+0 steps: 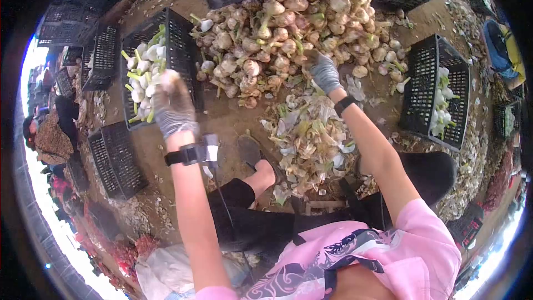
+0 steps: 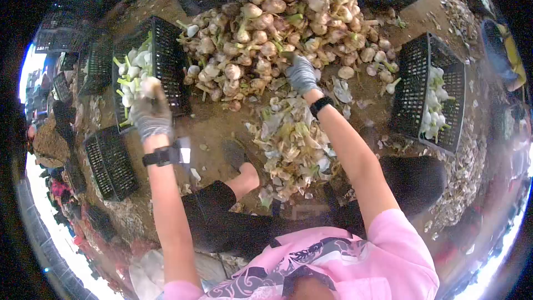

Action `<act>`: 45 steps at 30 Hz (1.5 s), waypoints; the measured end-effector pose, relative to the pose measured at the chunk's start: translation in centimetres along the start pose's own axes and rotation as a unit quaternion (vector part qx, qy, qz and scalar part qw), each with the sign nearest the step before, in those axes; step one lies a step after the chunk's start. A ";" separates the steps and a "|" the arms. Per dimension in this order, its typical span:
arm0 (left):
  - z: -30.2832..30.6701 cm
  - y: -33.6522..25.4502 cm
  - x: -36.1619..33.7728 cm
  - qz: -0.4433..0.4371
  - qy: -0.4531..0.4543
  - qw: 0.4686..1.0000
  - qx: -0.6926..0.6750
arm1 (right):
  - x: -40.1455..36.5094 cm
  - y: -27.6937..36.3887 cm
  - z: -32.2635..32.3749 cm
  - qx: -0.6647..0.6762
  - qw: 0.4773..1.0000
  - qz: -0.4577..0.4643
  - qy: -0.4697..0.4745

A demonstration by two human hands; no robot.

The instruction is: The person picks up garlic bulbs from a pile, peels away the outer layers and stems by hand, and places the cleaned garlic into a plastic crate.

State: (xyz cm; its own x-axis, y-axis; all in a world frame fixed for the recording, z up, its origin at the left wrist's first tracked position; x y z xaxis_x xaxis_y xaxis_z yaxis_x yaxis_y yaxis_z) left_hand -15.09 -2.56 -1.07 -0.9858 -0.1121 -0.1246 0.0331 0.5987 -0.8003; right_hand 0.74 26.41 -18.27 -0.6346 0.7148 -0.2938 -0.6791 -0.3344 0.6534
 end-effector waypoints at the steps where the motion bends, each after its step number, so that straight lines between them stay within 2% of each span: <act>1: -0.6 -1.5 1.0 -0.040 -0.042 0.998 0.011 | 0.2 2.0 -0.3 0.011 1.000 0.012 -0.005; 3: -1.1 -3.4 1.4 -0.049 -0.059 0.997 -0.008 | 0.3 5.9 -0.6 -0.150 0.985 0.060 -0.058; 4: -2.0 -3.8 0.4 -0.041 -0.018 0.999 -0.007 | 1.4 6.2 -2.4 -0.191 0.974 0.083 -0.086; 5: -3.3 -3.7 -1.3 -0.033 0.023 0.999 -0.005 | 2.2 7.3 -3.2 -0.274 0.956 0.050 -0.088; 6: -4.6 -3.1 -3.3 -0.028 0.008 0.998 0.047 | 3.1 7.3 -4.2 -0.261 0.961 0.020 -0.092; 7: -5.0 -2.8 -4.6 0.029 0.039 0.998 0.050 | 3.9 6.8 -5.3 -0.247 0.964 -0.007 -0.094; 8: -4.7 -1.8 -5.3 0.077 0.054 0.994 0.061 | 4.5 6.3 -6.2 -0.242 0.964 0.003 -0.107; 9: -4.7 -1.0 -6.2 0.153 0.038 0.987 0.012 | 4.8 5.8 -6.5 -0.237 0.964 0.014 -0.117; 10: -3.6 0.2 -6.5 0.187 0.112 0.976 0.014 | 3.5 6.1 -5.5 -0.177 0.975 0.045 -0.126; 11: -4.0 0.7 -7.8 0.211 0.012 0.977 0.021 | 2.4 6.4 -4.7 -0.183 0.963 0.074 -0.185; 12: -3.9 0.9 -8.5 0.222 0.072 0.972 0.039 | 3.1 5.2 -4.6 -0.195 0.971 0.052 -0.132; 13: -3.5 1.3 -9.2 0.241 0.039 0.968 0.060 | 4.0 3.4 -4.6 -0.208 0.974 0.028 -0.082; 15: -2.6 2.6 -9.6 0.261 0.076 0.961 0.054 | 4.3 1.2 -3.8 -0.143 0.989 -0.044 -0.011; 16: -2.7 3.1 -10.2 0.259 0.076 0.962 0.048 | 4.6 -1.8 -4.5 -0.117 0.981 0.124 -0.092; 17: -3.1 3.6 -10.8 0.242 0.110 0.959 0.101 | 3.3 -0.7 -3.2 -0.120 0.980 0.128 -0.095; 18: -3.3 3.9 -11.4 0.225 0.144 0.952 0.153 | 2.1 0.0 -1.6 0.037 0.999 0.000 0.039; 19: -3.3 4.5 -11.9 0.228 0.146 0.952 0.147 | -0.2 1.5 0.7 0.192 0.958 -0.130 0.169; 20: -3.4 5.1 -12.4 0.169 0.234 0.928 0.236 | -4.2 5.6 4.7 0.271 0.920 -0.206 0.194; 21: -3.9 5.4 -13.0 0.106 0.320 0.886 0.318 | -4.3 4.2 5.3 0.270 0.922 -0.208 0.183; 22: -4.3 5.5 -13.7 0.081 0.371 0.844 0.378 | -4.0 2.5 5.8 0.176 0.971 0.006 0.164; 23: -4.3 6.4 -14.1 0.086 0.384 0.842 0.368 | -4.6 2.0 7.2 0.066 0.964 0.216 0.137; 25: -4.2 8.7 -15.0 -0.009 0.450 0.821 0.350 | -5.7 2.7 9.3 -0.029 0.956 0.257 0.138; 26: -5.3 8.0 -15.8 0.062 0.434 0.865 0.243 | -8.9 6.0 11.9 -0.148 0.902 0.405 -0.024; 27: -5.4 9.2 -15.7 0.085 0.451 0.870 0.178 | -9.0 5.6 11.9 -0.098 0.898 0.429 -0.020; 29: -6.4 8.0 -16.6 0.074 0.449 0.879 0.140 | -11.4 7.7 14.2 0.095 0.937 0.306 0.138; 30: -6.7 7.3 -17.1 0.075 0.456 0.876 0.139 | -12.8 8.8 15.1 0.097 0.939 0.305 0.130; 31: -7.1 6.6 -17.6 0.051 0.468 0.872 0.137 | -13.9 9.6 15.8 0.225 0.950 0.154 0.152; 32: -7.4 6.0 -18.1 0.029 0.477 0.868 0.135 | -14.5 9.7 16.1 0.344 0.923 -0.001 0.170; 33: -7.5 5.4 -18.6 0.030 0.480 0.866 0.134 | -14.5 9.3 16.2 0.346 0.923 -0.002 0.167; 35: -7.7 4.6 -19.1 0.045 0.473 0.874 0.098 | -14.4 9.1 16.3 0.416 0.889 0.005 0.191; 36: -7.5 5.0 -19.0 0.064 0.477 0.871 0.093 | -14.6 9.2 17.4 0.230 0.941 0.216 0.119; 37: -7.7 4.8 -19.0 0.065 0.479 0.870 0.094 | -14.4 9.1 17.5 0.232 0.941 0.215 0.118; 39: -8.0 4.4 -19.2 0.058 0.493 0.866 0.060 | -14.0 8.7 17.6 0.287 0.942 0.064 0.162; 43: -8.6 3.6 -19.3 0.100 0.494 0.861 0.066 | -14.8 9.4 18.5 0.296 0.938 0.065 0.167; 45: -8.9 3.3 -19.3 0.094 0.501 0.857 0.072 | -14.7 9.3 18.7 0.352 0.908 0.064 0.218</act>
State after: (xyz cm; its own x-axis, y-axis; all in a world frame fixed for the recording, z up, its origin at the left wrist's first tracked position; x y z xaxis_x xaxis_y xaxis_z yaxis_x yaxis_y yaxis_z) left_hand 2.59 8.59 3.90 -0.6047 0.7565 0.2493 0.1551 0.4188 -0.8947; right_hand 10.65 24.25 5.22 -0.8813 0.3356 -0.3328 -0.2838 0.1875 0.9404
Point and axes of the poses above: each hand's wrist, its own x-axis towards the middle knuckle, its own z-axis out of the back of the hand, y = z × x, the point moved 1 cm from there along x, towards the middle knuckle, and after that the axes turned 13 degrees about -z, right-handed, at the moved point
